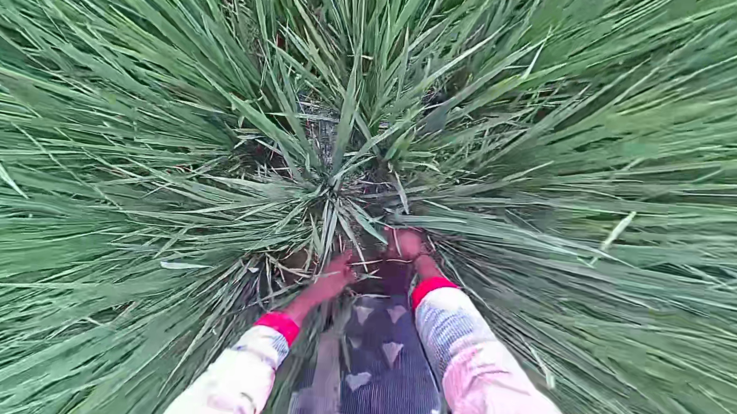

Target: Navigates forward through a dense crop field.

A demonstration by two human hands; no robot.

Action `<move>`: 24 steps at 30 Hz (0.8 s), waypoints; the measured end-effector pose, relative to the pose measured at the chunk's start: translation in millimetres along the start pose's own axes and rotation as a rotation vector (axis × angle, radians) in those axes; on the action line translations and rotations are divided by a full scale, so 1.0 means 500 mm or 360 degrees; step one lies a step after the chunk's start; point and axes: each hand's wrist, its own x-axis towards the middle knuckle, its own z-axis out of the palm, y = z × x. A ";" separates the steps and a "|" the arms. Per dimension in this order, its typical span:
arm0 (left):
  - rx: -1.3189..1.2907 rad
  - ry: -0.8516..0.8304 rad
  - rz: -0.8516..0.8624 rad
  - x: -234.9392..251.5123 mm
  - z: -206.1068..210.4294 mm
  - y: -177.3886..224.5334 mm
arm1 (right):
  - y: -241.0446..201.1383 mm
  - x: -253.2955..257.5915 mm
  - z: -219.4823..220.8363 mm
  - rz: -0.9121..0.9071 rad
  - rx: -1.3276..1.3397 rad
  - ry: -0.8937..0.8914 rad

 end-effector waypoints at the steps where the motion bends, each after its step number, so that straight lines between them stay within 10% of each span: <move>1: -0.0010 0.0046 -0.0006 0.014 0.000 0.004 | -0.005 0.008 0.023 -0.0155 -0.0142 -0.0038; 19: -0.0130 0.0259 -0.0111 -0.126 -0.020 -0.098 | -0.003 -0.050 0.011 0.0106 0.0903 0.0295; 24: -0.0049 0.0326 -0.0197 -0.108 -0.045 -0.050 | 0.025 -0.061 -0.033 -0.0082 0.0423 0.0036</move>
